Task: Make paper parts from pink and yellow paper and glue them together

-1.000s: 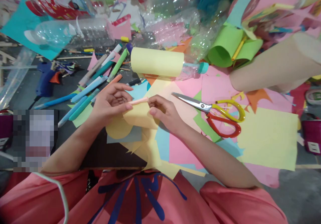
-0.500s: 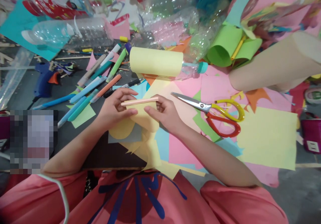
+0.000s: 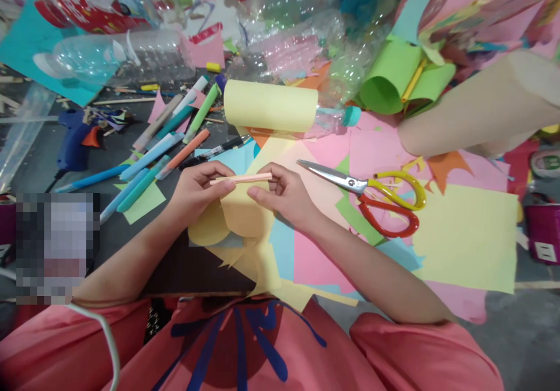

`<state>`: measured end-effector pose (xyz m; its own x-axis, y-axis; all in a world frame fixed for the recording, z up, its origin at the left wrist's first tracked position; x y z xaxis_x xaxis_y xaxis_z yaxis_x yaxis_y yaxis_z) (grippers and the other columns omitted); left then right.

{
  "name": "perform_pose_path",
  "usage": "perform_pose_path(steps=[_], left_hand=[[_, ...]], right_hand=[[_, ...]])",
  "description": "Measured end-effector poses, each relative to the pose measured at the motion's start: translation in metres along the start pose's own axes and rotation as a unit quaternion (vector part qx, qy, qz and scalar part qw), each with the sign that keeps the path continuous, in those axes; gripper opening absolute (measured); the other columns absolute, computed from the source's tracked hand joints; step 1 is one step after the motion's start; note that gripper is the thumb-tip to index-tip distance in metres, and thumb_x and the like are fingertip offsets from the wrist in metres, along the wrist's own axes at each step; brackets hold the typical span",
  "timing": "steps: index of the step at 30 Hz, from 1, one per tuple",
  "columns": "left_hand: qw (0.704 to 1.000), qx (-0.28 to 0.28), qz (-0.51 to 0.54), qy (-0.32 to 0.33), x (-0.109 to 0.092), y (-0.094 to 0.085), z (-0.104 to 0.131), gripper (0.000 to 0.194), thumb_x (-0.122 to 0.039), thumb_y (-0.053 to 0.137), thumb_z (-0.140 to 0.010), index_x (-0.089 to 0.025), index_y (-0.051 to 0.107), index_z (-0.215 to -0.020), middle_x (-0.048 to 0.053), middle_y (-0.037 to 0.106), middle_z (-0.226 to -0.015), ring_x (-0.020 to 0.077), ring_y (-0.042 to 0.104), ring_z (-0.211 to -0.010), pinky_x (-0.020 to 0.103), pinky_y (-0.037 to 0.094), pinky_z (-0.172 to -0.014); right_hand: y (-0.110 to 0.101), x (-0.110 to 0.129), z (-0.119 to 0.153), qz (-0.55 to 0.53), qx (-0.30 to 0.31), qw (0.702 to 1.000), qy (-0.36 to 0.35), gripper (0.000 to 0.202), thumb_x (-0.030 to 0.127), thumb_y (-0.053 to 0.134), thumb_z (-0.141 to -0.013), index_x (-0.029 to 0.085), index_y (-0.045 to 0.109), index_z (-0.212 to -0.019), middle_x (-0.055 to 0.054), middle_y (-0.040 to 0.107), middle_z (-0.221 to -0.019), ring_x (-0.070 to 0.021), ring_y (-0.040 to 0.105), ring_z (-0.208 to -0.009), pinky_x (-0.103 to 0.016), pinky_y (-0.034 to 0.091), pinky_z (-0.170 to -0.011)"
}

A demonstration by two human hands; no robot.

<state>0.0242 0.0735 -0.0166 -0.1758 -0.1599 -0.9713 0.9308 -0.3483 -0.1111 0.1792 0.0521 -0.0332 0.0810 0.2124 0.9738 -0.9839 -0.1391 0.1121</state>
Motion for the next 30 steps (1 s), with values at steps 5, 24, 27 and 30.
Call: perform_pose_path(steps=[5, 24, 27, 30], left_hand=[[0.998, -0.003, -0.050, 0.042, -0.0026, 0.0010, 0.0008, 0.025, -0.041, 0.072, -0.072, -0.018, 0.064, -0.067, -0.001, 0.060, -0.062, 0.0107, 0.048, -0.058, 0.023, 0.035, -0.053], [1.000, -0.019, 0.004, -0.001, 0.0026, 0.0034, 0.0006, 0.019, -0.032, 0.069, -0.067, -0.018, 0.057, -0.071, -0.005, 0.051, -0.057, 0.0060, 0.039, -0.049, 0.019, 0.027, -0.045], [1.000, -0.009, -0.006, 0.007, 0.0013, 0.0041, 0.0005, 0.019, -0.032, 0.070, -0.068, -0.018, 0.058, -0.071, -0.004, 0.053, -0.060, 0.0066, 0.041, -0.051, 0.019, 0.030, -0.047], [1.000, -0.001, -0.012, 0.014, 0.0007, 0.0046, 0.0005, 0.019, -0.032, 0.071, -0.069, -0.018, 0.057, -0.072, -0.004, 0.055, -0.063, 0.0067, 0.043, -0.052, 0.020, 0.032, -0.049]], right_hand=[[-0.0061, 0.0069, -0.0015, 0.015, -0.032, 0.998, -0.048, 0.038, 0.060, 0.078, -0.069, 0.024, 0.065, -0.072, 0.003, 0.061, -0.068, -0.0117, 0.054, -0.062, -0.025, 0.044, -0.054], [-0.0077, 0.0023, -0.0009, 0.068, -0.025, 0.994, -0.081, 0.035, 0.057, 0.075, -0.076, 0.023, 0.066, -0.076, 0.002, 0.060, -0.070, -0.0114, 0.048, -0.060, -0.026, 0.039, -0.052], [-0.0048, 0.0017, -0.0009, 0.041, 0.003, 0.997, -0.072, 0.033, 0.053, 0.077, -0.075, 0.022, 0.066, -0.078, 0.001, 0.063, -0.072, -0.0115, 0.052, -0.061, -0.026, 0.041, -0.054], [-0.0025, 0.0025, -0.0009, 0.030, 0.017, 0.997, -0.069, 0.030, 0.049, 0.078, -0.075, 0.021, 0.068, -0.079, 0.001, 0.065, -0.073, -0.0117, 0.055, -0.063, -0.026, 0.042, -0.055]])
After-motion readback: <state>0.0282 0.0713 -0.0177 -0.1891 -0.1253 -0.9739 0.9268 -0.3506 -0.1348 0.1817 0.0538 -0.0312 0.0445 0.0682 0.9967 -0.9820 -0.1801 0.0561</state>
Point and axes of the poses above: each hand's wrist, its own z-axis away from the middle knuckle, its own y-axis out of the palm, x = y × z, the point moved 6 cm from there along -z, towards the middle knuckle
